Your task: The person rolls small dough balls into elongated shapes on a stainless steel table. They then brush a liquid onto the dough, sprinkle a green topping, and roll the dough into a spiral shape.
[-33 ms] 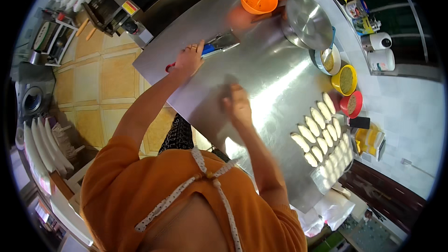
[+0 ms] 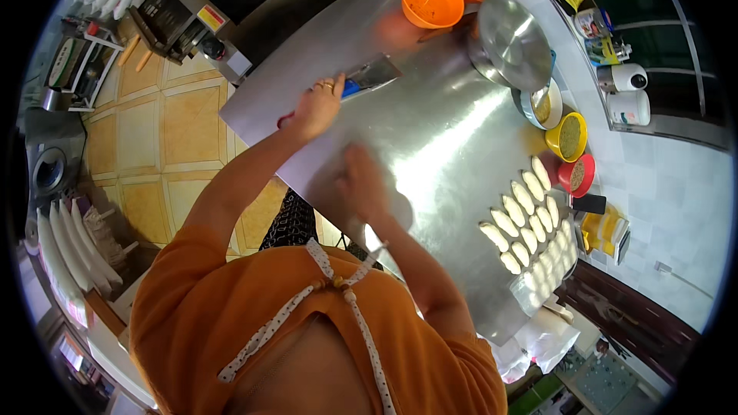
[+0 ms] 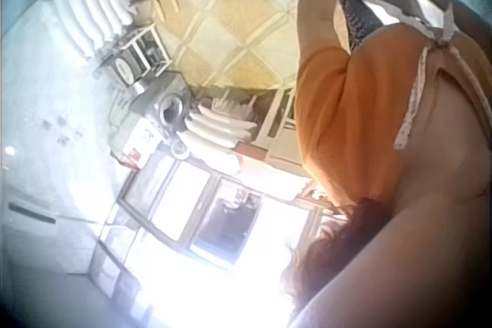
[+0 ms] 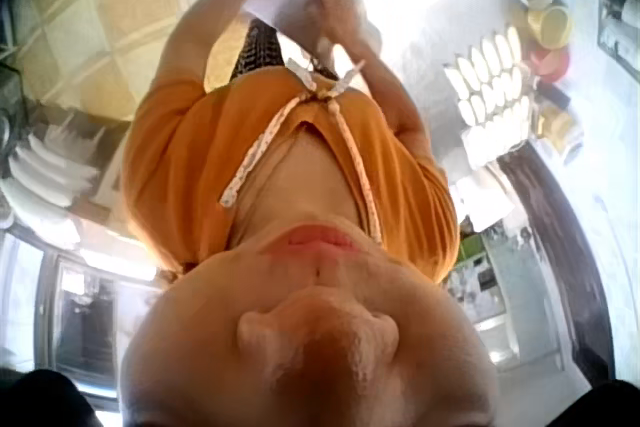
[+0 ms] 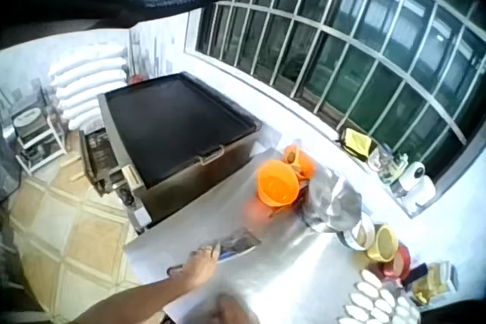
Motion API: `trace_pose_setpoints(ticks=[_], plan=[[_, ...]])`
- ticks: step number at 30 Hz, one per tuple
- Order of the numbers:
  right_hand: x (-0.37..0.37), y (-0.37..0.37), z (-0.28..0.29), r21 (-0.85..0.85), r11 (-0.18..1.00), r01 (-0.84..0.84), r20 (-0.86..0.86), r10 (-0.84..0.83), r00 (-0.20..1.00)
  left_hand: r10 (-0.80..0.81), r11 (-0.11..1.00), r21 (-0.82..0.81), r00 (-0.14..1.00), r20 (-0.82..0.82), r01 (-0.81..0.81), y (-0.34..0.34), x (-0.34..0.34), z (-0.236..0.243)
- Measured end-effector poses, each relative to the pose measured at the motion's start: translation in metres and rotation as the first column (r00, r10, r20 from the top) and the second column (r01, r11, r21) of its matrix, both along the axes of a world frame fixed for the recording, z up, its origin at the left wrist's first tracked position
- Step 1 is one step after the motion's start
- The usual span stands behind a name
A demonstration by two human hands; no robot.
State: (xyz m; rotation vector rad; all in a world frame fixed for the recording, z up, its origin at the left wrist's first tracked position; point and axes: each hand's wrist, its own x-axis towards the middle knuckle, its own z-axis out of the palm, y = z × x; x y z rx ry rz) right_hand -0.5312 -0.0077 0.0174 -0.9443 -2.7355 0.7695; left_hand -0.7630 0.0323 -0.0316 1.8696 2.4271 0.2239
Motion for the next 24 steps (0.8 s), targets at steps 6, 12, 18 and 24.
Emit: trace_pose_setpoints(ticks=[6, 12, 18, 24], plan=[[-0.136, -0.049, -0.050, -0.021, 0.913, -0.406, 0.022, 0.407, 0.913, -0.171, 0.980, -0.072, 0.966, 0.194, 0.187, 0.014, -0.020, 0.014], [-0.241, -0.010, -0.065, 0.312, 0.912, -0.265, -0.113, 0.313, 0.943, -0.238, 0.933, -0.151, 0.873, 0.425, 0.328, 0.039, -0.036, 0.055], [-0.145, 0.093, -0.066, 0.078, 0.900, 0.428, 0.007, -0.430, 0.903, -0.292, 0.955, 0.173, 0.869, 0.398, 0.242, 0.028, -0.071, 0.121], [0.039, 0.088, -0.030, 0.348, 0.718, 0.603, 0.085, -0.665, 0.742, -0.205, 0.977, 0.124, 0.920, 0.334, 0.173, -0.016, -0.102, 0.050]])
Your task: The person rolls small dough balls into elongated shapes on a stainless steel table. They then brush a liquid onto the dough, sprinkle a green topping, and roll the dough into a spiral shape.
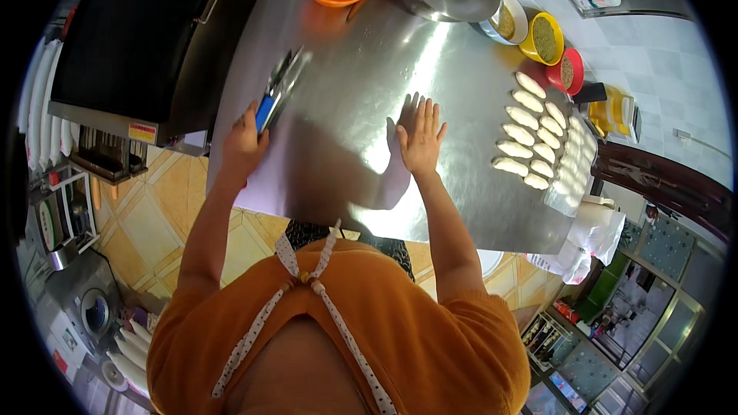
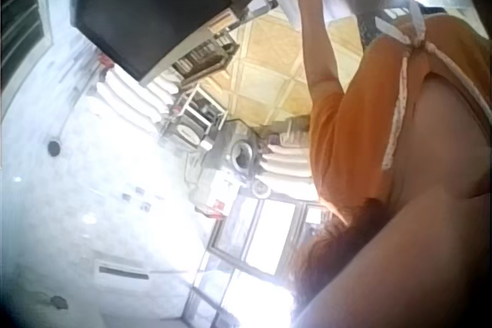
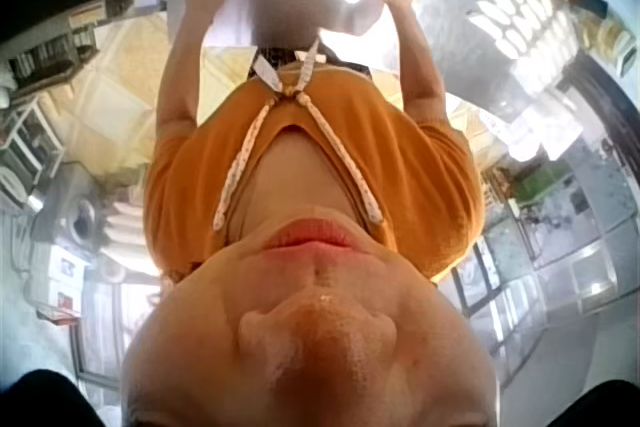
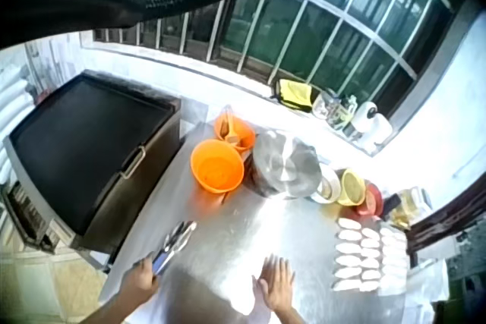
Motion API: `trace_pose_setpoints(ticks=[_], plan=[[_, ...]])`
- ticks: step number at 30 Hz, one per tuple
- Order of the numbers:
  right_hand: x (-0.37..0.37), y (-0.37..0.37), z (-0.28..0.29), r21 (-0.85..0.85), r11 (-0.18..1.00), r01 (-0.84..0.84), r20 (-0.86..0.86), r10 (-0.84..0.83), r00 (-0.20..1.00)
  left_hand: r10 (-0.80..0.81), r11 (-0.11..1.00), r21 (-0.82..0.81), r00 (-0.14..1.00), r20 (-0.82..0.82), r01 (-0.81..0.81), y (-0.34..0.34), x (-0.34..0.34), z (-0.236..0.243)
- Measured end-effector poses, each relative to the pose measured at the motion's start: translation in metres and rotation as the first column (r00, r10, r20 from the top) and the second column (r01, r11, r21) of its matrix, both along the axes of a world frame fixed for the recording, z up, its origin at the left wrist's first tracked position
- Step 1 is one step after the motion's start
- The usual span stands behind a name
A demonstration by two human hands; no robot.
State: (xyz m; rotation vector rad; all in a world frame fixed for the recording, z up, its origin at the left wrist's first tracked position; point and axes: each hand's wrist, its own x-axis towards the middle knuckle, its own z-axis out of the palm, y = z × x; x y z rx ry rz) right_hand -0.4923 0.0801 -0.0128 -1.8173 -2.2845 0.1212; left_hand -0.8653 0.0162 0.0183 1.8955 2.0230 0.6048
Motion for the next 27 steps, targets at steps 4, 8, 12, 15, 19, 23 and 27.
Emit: trace_pose_setpoints(ticks=[4, 8, 12, 15, 19, 23, 27], plan=[[-0.054, 0.081, 0.062, 0.184, 0.969, -0.165, -0.289, 0.214, 0.933, 0.008, 0.989, -0.148, 0.997, -0.076, -0.019, -0.012, 0.007, -0.022], [-0.145, 0.204, 0.088, 0.281, 0.888, -0.363, -0.246, 0.433, 0.867, 0.007, 0.970, -0.240, 0.994, -0.109, -0.033, -0.010, 0.013, -0.022], [-0.199, 0.292, 0.057, -0.128, 0.888, -0.441, -0.014, 0.443, 0.897, 0.001, 0.969, -0.245, 0.991, -0.132, -0.034, -0.006, 0.017, -0.023], [-0.198, 0.327, 0.031, -0.326, 0.866, -0.378, 0.238, 0.462, 0.854, -0.017, 0.974, -0.226, 0.991, -0.136, -0.014, 0.004, 0.026, -0.022], [-0.191, 0.287, 0.079, -0.048, 0.962, -0.268, -0.109, 0.262, 0.959, 0.003, 0.970, -0.236, 0.980, -0.197, -0.050, 0.005, 0.025, -0.021], [-0.092, 0.166, 0.123, -0.276, 0.958, -0.077, -0.555, -0.093, 0.826, 0.017, 0.973, -0.222, 0.973, -0.231, -0.069, 0.001, 0.029, -0.025], [0.068, -0.002, 0.023, -0.343, 0.917, 0.204, -0.318, -0.318, 0.893, -0.025, 0.977, -0.214, 0.979, -0.200, -0.019, 0.006, 0.033, -0.017]])
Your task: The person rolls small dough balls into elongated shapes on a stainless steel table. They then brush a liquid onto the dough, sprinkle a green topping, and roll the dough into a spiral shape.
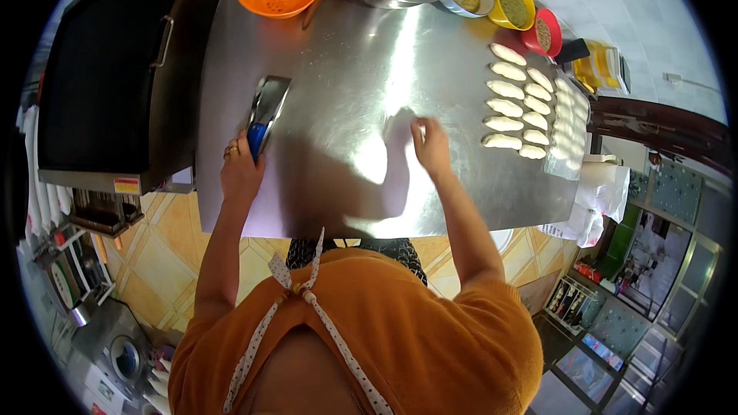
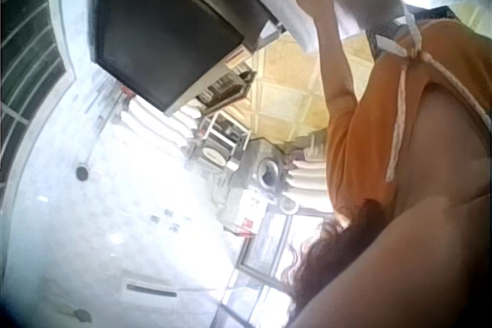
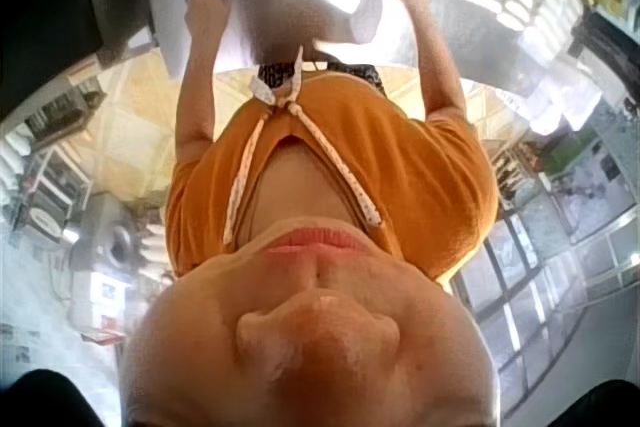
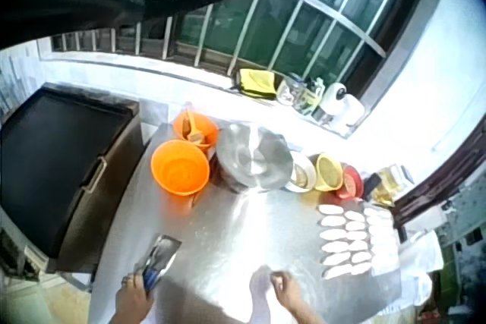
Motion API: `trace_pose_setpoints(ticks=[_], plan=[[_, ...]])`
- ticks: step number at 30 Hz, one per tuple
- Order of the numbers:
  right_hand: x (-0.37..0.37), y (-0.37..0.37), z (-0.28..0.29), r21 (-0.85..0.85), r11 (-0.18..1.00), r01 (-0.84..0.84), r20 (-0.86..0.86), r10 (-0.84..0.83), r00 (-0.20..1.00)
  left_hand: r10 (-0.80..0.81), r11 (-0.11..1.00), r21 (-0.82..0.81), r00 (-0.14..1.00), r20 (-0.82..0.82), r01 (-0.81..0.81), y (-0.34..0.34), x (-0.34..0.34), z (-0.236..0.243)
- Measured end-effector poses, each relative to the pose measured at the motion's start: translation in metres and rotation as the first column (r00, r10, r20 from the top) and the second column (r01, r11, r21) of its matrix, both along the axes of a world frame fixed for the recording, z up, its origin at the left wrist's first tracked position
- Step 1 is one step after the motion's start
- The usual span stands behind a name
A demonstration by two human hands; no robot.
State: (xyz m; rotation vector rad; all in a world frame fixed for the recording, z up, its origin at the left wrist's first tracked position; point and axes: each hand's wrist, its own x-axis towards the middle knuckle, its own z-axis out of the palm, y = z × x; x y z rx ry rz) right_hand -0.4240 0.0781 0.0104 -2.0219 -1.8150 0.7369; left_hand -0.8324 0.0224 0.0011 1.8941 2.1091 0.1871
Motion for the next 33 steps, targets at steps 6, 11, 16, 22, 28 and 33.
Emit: trace_pose_setpoints(ticks=[6, 11, 16, 22, 28, 33], plan=[[0.027, 0.071, -0.053, 0.189, 0.977, 0.101, 0.363, -0.165, 0.917, -0.031, 0.996, 0.074, 0.994, -0.100, 0.038, -0.003, 0.005, 0.004], [-0.067, 0.042, -0.053, 0.233, 0.832, -0.504, 0.344, 0.414, 0.843, -0.148, 0.912, 0.359, 0.976, -0.162, 0.198, -0.024, 0.041, 0.024], [0.059, 0.041, -0.065, 0.195, 0.897, -0.397, 0.262, 0.343, 0.902, -0.023, 0.979, 0.202, 0.998, -0.051, 0.032, -0.125, 0.084, -0.008], [-0.006, 0.229, -0.091, 0.409, 0.803, -0.434, 0.486, 0.211, 0.848, 0.072, 0.987, 0.145, 0.997, 0.036, -0.076, -0.155, 0.107, -0.040], [-0.114, 0.181, -0.097, 0.335, 0.707, -0.623, 0.491, 0.433, 0.756, 0.060, 0.969, 0.234, 0.994, 0.093, -0.080, -0.164, 0.104, -0.046], [-0.136, 0.091, -0.090, 0.328, 0.490, -0.808, 0.527, 0.614, 0.587, 0.038, 0.877, 0.455, 0.967, 0.251, -0.152, -0.163, 0.108, -0.055]])
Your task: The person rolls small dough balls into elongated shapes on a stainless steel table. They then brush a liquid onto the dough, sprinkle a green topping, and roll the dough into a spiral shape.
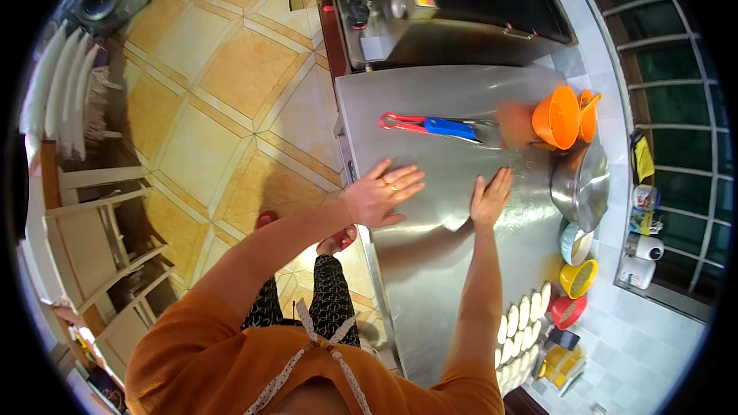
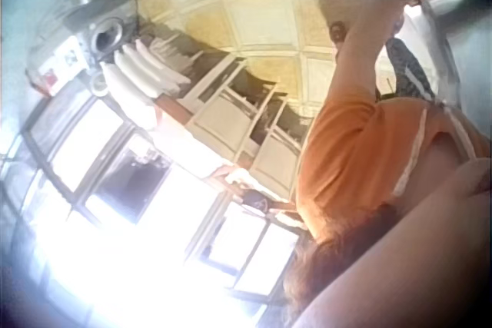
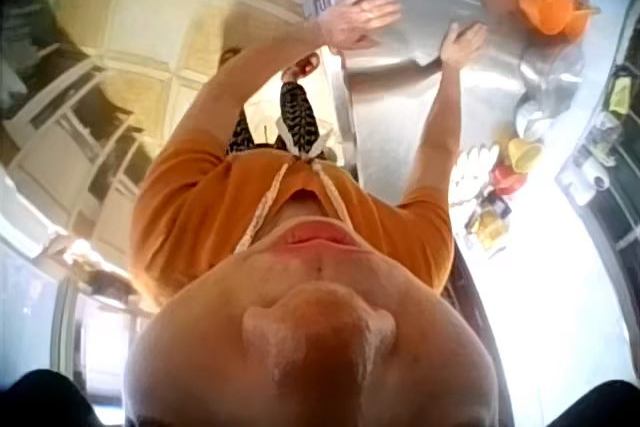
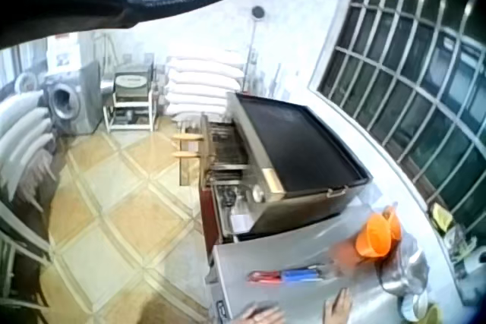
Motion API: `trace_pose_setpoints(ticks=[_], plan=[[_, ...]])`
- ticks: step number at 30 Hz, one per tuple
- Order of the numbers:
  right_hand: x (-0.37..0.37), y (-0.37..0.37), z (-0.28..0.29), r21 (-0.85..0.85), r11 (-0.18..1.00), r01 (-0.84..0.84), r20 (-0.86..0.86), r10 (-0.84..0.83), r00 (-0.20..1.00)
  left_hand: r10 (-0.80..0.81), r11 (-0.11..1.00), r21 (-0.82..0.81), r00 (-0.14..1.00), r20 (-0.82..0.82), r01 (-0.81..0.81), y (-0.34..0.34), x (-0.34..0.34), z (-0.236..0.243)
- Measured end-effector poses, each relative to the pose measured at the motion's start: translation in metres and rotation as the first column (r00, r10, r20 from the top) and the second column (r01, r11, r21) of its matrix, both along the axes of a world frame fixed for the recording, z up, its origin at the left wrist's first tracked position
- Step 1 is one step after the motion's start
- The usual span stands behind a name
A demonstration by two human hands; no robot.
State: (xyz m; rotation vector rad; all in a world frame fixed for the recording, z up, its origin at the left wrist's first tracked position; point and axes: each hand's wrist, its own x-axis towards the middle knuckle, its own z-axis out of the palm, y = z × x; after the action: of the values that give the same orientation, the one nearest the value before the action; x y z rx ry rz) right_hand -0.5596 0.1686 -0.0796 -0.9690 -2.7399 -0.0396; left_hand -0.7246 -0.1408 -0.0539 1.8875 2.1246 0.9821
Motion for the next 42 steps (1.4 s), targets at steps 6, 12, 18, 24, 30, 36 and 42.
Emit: trace_pose_setpoints(ticks=[6, 12, 18, 24, 30, 36, 42], plan=[[0.035, -0.131, -0.004, -0.016, 0.982, -0.186, -0.016, 0.186, 0.982, 0.045, 0.973, 0.208, 0.965, 0.258, -0.101, -0.063, 0.019, -0.027], [0.251, -0.181, -0.017, -0.223, 0.626, 0.747, 0.162, -0.732, 0.662, 0.495, 0.850, -0.110, 0.712, 0.498, -0.515, -0.292, 0.031, -0.166], [0.173, -0.128, -0.033, -0.665, 0.404, 0.628, -0.193, -0.905, 0.378, 0.731, 0.677, -0.233, 0.601, 0.324, -0.698, -0.419, -0.006, -0.193], [0.007, -0.145, -0.014, -0.230, 0.899, 0.372, -0.099, -0.402, 0.910, 0.492, 0.865, -0.091, 0.800, 0.345, -0.493, -0.308, 0.002, -0.140], [0.014, -0.221, 0.008, -0.123, 0.990, 0.065, 0.057, -0.058, 0.997, -0.001, 0.987, 0.159, 0.984, 0.177, -0.028, -0.124, 0.013, -0.052], [-0.039, -0.073, 0.019, -0.202, 0.978, 0.055, -0.083, -0.073, 0.994, -0.103, 0.981, -0.179, 0.981, -0.163, 0.073, 0.008, 0.025, 0.023], [0.088, 0.097, 0.024, -0.157, 0.934, 0.322, -0.126, -0.342, 0.931, -0.121, 0.961, -0.277, 0.938, -0.324, 0.029, 0.019, 0.036, 0.027]])
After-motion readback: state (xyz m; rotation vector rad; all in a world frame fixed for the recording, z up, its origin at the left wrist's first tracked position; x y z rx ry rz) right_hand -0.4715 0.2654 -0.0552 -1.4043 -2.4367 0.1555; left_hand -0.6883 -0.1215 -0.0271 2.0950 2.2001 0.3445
